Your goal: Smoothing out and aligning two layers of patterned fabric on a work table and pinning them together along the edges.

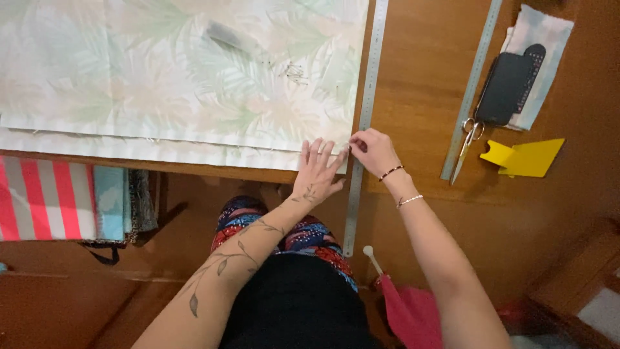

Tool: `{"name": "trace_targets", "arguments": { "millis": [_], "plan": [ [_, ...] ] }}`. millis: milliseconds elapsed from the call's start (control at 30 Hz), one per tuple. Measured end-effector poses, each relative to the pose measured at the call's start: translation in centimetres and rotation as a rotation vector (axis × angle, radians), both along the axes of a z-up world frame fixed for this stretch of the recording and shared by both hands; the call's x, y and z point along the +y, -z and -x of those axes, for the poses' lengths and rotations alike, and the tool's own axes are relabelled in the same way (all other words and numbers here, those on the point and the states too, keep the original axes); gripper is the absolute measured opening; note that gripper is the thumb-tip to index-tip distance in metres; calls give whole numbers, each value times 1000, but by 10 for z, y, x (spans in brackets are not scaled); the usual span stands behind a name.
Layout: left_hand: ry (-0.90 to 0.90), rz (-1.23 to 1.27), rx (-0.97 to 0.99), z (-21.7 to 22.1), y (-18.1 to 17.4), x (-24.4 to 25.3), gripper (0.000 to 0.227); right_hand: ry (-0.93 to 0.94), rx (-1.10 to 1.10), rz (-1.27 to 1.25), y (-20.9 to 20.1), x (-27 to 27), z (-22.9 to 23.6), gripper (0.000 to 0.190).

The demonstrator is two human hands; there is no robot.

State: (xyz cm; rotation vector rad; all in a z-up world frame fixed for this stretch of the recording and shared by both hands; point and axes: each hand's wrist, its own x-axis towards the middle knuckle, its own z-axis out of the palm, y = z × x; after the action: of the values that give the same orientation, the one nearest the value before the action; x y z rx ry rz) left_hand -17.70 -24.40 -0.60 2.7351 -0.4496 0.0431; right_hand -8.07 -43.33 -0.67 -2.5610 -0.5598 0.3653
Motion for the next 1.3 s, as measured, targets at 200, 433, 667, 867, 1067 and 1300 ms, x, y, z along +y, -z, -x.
{"name": "trace_targets", "arguments": {
  "millis": [200,433,667,867,1067,1300],
  "plan": [
    [-51,-19,21,1,-8,-4,78,-108,-3,154,8,2,-11,5],
    [-72,-22,37,0,-6,-6,79,-108,53,244,12,2,-18,6],
    [-68,9,-43,-1,5,-6,73,-58,126,143,-2,7,-19,7],
    [-196,96,-97,-11,7,-4,71,-35,143,107,-2,9,-17,8],
    [-288,198,-131,-22,52,0,54,-70,89,17,-1,17,-16,6],
    [-389,331,-88,-26,29,8,41,-30,74,-138,7,29,-13,7]
  ]
}}
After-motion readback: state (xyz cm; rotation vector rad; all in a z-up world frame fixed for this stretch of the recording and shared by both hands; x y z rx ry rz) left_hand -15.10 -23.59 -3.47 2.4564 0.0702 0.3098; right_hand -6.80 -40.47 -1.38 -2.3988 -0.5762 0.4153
